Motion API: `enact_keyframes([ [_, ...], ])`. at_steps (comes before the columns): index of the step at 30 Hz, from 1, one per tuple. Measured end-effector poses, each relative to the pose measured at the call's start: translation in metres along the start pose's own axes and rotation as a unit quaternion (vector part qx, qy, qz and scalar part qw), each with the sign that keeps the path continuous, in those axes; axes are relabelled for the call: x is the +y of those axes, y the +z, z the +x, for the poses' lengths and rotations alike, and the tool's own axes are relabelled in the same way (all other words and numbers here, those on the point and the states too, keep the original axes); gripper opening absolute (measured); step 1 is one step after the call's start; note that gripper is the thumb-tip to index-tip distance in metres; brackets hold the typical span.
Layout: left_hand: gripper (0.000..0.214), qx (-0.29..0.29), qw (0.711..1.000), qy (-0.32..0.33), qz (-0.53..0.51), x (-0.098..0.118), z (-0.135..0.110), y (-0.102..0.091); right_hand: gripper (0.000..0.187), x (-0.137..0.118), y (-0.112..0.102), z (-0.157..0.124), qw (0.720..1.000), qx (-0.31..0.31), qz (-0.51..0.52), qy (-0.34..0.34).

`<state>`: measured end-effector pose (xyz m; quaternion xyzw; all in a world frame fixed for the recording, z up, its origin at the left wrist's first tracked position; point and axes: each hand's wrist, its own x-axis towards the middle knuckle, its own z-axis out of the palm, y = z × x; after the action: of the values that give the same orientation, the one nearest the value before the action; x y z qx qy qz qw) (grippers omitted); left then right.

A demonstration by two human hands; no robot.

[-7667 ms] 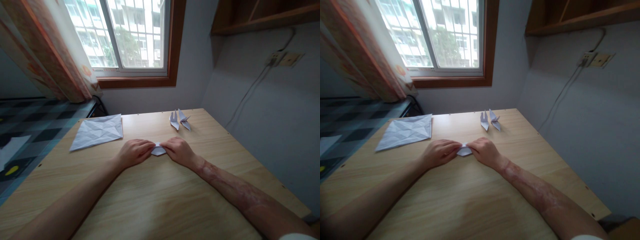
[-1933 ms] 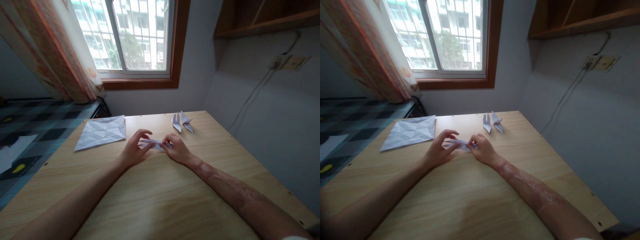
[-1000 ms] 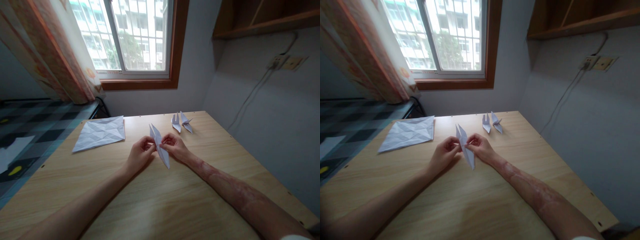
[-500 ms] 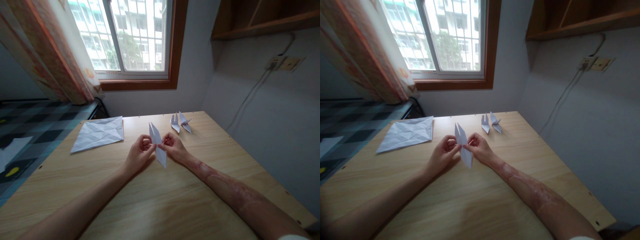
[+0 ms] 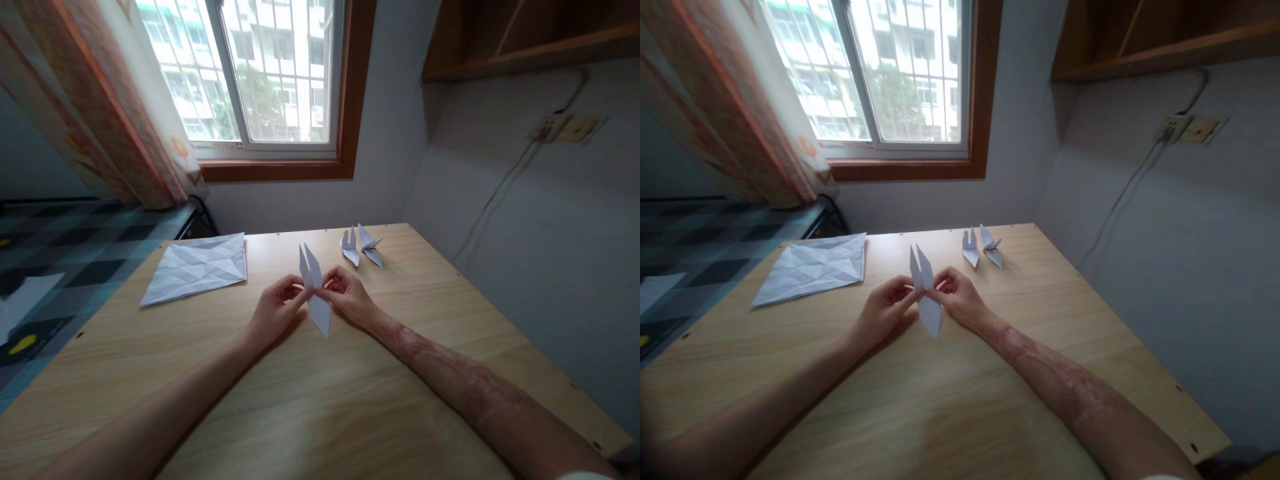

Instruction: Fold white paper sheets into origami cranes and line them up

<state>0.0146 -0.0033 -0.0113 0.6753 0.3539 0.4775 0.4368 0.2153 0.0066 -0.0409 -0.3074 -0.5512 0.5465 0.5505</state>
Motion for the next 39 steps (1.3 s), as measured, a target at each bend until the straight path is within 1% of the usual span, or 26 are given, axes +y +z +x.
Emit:
enact_keyframes([
  [6,0.035,-0.016,0.999,-0.043,-0.019,0.001,0.001,0.000,0.055,0.003,-0.001,0.000,1.000,0.007,0.026,-0.009],
  [8,0.034,-0.018,0.998,-0.048,-0.026,0.000,0.001,0.000,0.057,0.002,-0.002,0.000,0.999,0.010,0.028,-0.014],
  [11,0.034,-0.013,0.998,-0.043,-0.050,-0.004,0.002,0.000,0.057,0.000,-0.002,0.000,1.000,-0.004,0.024,-0.011],
  [16,0.041,0.009,0.994,-0.027,-0.106,-0.007,0.004,-0.001,0.052,-0.004,0.000,0.000,1.000,-0.015,0.011,-0.009],
  [21,0.045,0.005,0.993,-0.058,-0.106,-0.005,0.006,-0.004,0.044,-0.010,0.002,-0.002,0.999,-0.045,-0.005,-0.001],
  [24,0.049,0.017,0.992,-0.069,-0.108,-0.005,0.006,-0.005,0.040,-0.012,0.001,-0.005,0.998,-0.066,-0.004,-0.007],
  [26,0.053,0.027,0.990,-0.072,-0.115,-0.005,0.007,-0.005,0.048,-0.012,0.000,-0.007,0.997,-0.080,0.010,-0.011],
  [28,0.057,0.033,0.990,-0.073,-0.118,-0.004,0.007,-0.005,0.064,-0.012,-0.001,-0.008,0.995,-0.094,0.016,-0.020],
  [30,0.059,0.033,0.990,-0.073,-0.117,-0.003,0.006,-0.005,0.077,-0.011,-0.001,-0.009,0.994,-0.105,0.001,-0.038],
  [31,0.059,0.030,0.990,-0.072,-0.117,-0.002,0.006,-0.005,0.079,-0.011,-0.001,-0.009,0.993,-0.108,-0.014,-0.047],
  [32,0.060,0.026,0.990,-0.071,-0.117,-0.002,0.006,-0.005,0.077,-0.010,-0.001,-0.009,0.992,-0.109,-0.032,-0.053],
  [35,0.061,0.014,0.991,-0.063,-0.115,-0.001,0.006,-0.005,0.060,-0.010,0.000,-0.009,0.991,-0.091,-0.078,-0.065],
  [36,0.061,0.012,0.992,-0.061,-0.114,-0.001,0.006,-0.005,0.057,-0.010,0.001,-0.010,0.990,-0.081,-0.089,-0.069],
  [39,0.059,0.006,0.992,-0.058,-0.111,-0.001,0.005,-0.005,0.061,-0.011,0.003,-0.010,0.987,-0.056,-0.125,-0.083],
])
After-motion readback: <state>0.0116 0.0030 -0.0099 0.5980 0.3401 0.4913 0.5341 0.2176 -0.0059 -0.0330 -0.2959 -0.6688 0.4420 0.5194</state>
